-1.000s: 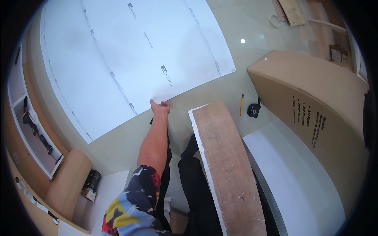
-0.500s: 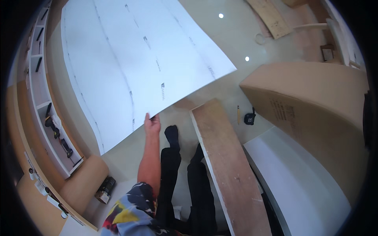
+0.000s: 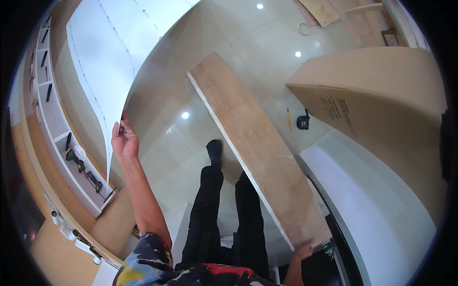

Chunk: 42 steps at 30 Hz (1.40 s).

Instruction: The person measures a large white laminate panel on the floor using a tape measure and pencil, then aligns a wooden straightedge and cuts the panel with a utility knife. The person repositions the straightedge and continues cutting along the marked line.

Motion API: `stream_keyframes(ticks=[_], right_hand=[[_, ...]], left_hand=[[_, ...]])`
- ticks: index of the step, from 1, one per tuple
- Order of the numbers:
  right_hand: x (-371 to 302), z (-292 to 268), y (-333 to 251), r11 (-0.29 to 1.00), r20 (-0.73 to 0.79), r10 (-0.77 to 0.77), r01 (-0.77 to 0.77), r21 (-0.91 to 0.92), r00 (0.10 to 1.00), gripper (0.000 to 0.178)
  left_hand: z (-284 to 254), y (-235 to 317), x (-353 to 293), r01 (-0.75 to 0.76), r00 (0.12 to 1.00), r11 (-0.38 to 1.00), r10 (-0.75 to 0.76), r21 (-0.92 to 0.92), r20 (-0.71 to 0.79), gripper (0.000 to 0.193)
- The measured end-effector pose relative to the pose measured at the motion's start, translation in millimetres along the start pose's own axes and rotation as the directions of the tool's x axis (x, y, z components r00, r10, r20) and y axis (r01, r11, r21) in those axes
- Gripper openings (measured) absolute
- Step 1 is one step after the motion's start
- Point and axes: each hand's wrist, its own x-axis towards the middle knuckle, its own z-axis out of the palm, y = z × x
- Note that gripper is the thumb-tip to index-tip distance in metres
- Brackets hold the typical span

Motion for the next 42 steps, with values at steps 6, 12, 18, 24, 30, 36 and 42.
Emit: stream_keyframes(ticks=[6,12,18,24,30,36,42], right_hand=[[-64.1,188.3,-66.6,0.898,0.544,-0.133,-0.132,0.42,0.828,0.031],[-99.5,395.9,-126.5,0.811,0.718,-0.141,-0.336,0.478,0.681,0.056],[-88.0,443.6,-172.6,0.844,0.83,0.005,-0.448,0.296,0.558,0.056],[-91.8,536.4,-186.2,0.991,0.968,-0.097,0.116,0.071,0.233,0.054],[-147.1,585.1,-187.6,0.901,0.898,-0.327,-0.19,0.391,0.295,0.036],[-161.0,596.1,-194.7,0.875,0.887,-0.333,-0.246,0.417,0.319,0.033],[-182.4,626.5,-274.5,0.779,0.787,-0.519,-0.194,0.596,0.334,0.03]], left_hand=[[-46.7,-36.2,9.9,-0.094,0.996,0.965,0.088,0.245,0.032,0.025],[-217.9,-148.9,25.0,0.378,0.842,0.871,-0.182,0.315,-0.508,0.018],[-313.1,-265.5,21.9,0.478,0.696,0.847,-0.202,0.234,-0.689,0.048],[-395.4,-266.1,42.1,0.477,0.634,0.862,-0.202,0.173,-0.746,0.067],[-428.6,-219.9,94.3,0.481,0.559,0.856,-0.134,0.188,-0.818,0.061],[-459.3,-228.7,88.6,0.341,0.734,0.852,0.022,0.397,-0.678,0.051],[-466.4,-228.6,92.1,0.39,0.836,0.817,-0.121,0.424,-0.535,0.044]])
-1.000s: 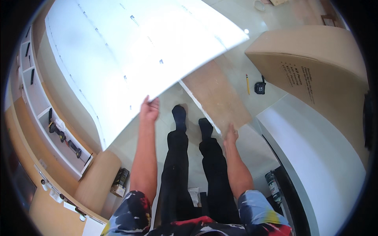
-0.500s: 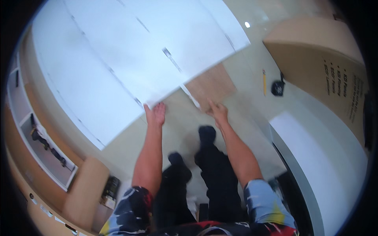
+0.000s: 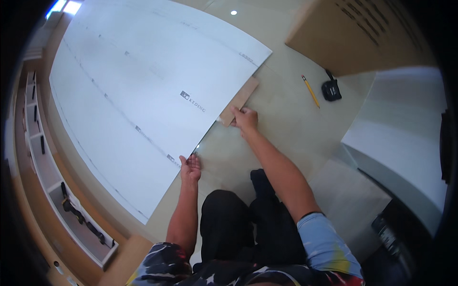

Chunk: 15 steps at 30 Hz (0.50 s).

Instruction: The person measures a large white laminate panel on the floor using a tape measure and pencil, then aligns a wooden straightedge and cuts the panel with a utility knife. The person repositions the straightedge and continues cutting along the marked line.

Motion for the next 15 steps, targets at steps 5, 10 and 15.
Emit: stream_keyframes(ticks=[5,10,15], right_hand=[[-53.5,-22.6,44.2,0.996,-0.004,-0.037,0.037,-0.086,0.999,0.03],[-92.1,-77.0,105.4,0.99,-0.018,-0.024,0.026,0.137,1.0,0.027],[-101.6,-70.1,107.0,0.989,-0.112,0.022,-0.006,0.145,0.993,0.025]], left_hand=[[-24.5,2.6,8.5,-0.01,0.997,1.0,0.012,-0.018,0.074,0.042],[-22.4,10.4,9.4,0.036,0.997,0.998,-0.039,0.053,0.068,0.043],[-34.9,3.5,3.0,0.006,0.99,0.995,-0.021,0.104,0.143,0.046]])
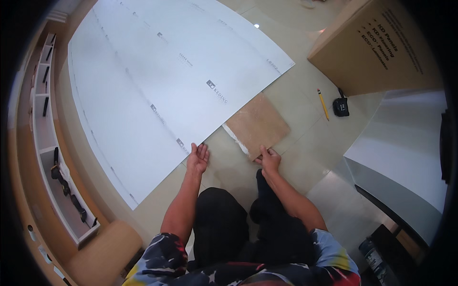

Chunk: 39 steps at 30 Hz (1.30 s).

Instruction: The person measures a large white laminate panel on the floor using a tape measure and pencil, then aligns a wooden straightedge and cuts the panel with a utility knife. The person repositions the straightedge and continues cutting along the marked line.

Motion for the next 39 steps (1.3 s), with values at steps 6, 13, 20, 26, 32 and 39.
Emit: stream_keyframes(ticks=[6,13,20,26,32,39], right_hand=[[54.7,73.9,-36.4,0.998,0.096,0.062,-0.063,0.013,0.993,0.031],[68.6,104.3,-56.0,0.993,0.181,0.042,-0.061,0.097,0.982,0.031],[52.1,113.1,-39.5,0.998,0.13,-0.006,-0.002,0.06,0.991,0.027],[76.3,100.8,-68.9,0.996,0.115,-0.038,0.028,0.086,0.993,0.029],[54.5,97.3,-47.5,0.994,0.103,-0.059,0.048,0.1,0.993,0.028],[13.4,61.3,-19.6,0.996,0.04,-0.058,0.055,0.07,0.997,0.033]], left_hand=[[0.5,-0.1,-3.4,-0.053,0.998,0.998,0.053,0.026,0.022,0.05],[13.1,-1.7,-15.2,-0.075,0.997,0.992,0.074,0.097,0.021,0.057],[1.6,2.4,-6.5,-0.059,0.998,0.996,0.056,0.073,0.038,0.058],[-2.6,2.3,-5.1,-0.07,0.994,0.995,0.064,0.076,0.086,0.05],[-1.7,5.9,-5.5,-0.064,0.994,0.995,0.056,0.078,0.094,0.049],[-9.0,6.6,-11.5,-0.033,0.998,0.991,0.025,0.131,0.06,0.04]])
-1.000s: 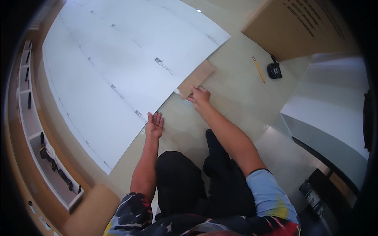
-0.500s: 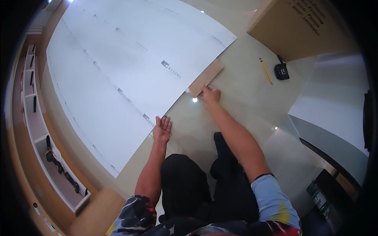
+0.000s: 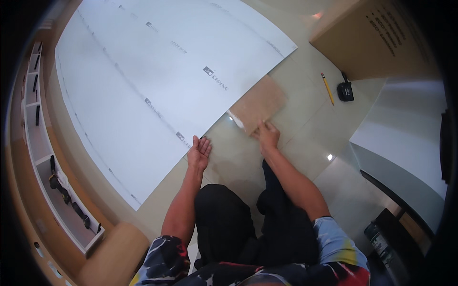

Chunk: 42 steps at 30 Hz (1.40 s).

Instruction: The person measures a large white laminate panel on the floor using a tape measure and pencil, then aligns a wooden straightedge and cuts the panel with a utility knife. The person repositions the straightedge and continues cutting along the marked line.

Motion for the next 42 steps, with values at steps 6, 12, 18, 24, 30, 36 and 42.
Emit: stream_keyframes(ticks=[6,12,18,24,30,36,42], right_hand=[[11.7,-15.2,-1.1,0.998,-0.008,0.037,-0.036,0.059,0.999,0.03],[45.1,63.6,-25.8,0.999,0.021,-0.024,0.025,-0.032,0.999,0.024],[58.2,64.0,-38.3,0.979,0.084,-0.059,0.074,-0.192,0.995,0.022],[49.8,57.0,-31.2,0.986,0.14,-0.066,0.087,-0.143,0.988,0.022],[56.5,45.4,-36.3,0.976,0.119,-0.072,0.095,-0.196,0.99,0.022],[50.8,50.3,-40.3,0.959,0.147,-0.105,0.139,-0.248,0.984,0.024],[23.9,6.8,-49.8,0.88,0.231,0.058,0.059,-0.471,0.971,0.036]], left_hand=[[3.2,-1.5,-3.8,-0.022,0.999,0.999,0.02,0.039,0.049,0.038],[8.6,-1.4,-0.8,-0.043,0.999,0.999,0.043,0.015,0.032,0.044],[5.7,-3.2,5.4,-0.049,0.998,0.999,0.048,0.02,0.044,0.044],[6.7,-1.7,-2.3,-0.054,0.998,0.998,0.054,0.032,0.017,0.04],[14.0,-2.0,-7.4,-0.066,0.998,0.998,0.066,0.015,0.016,0.037],[-1.6,-0.5,1.9,-0.057,0.995,0.997,0.052,0.058,0.081,0.04],[-5.5,-1.8,-10.1,0.037,0.984,0.995,-0.053,0.094,0.168,0.031]])
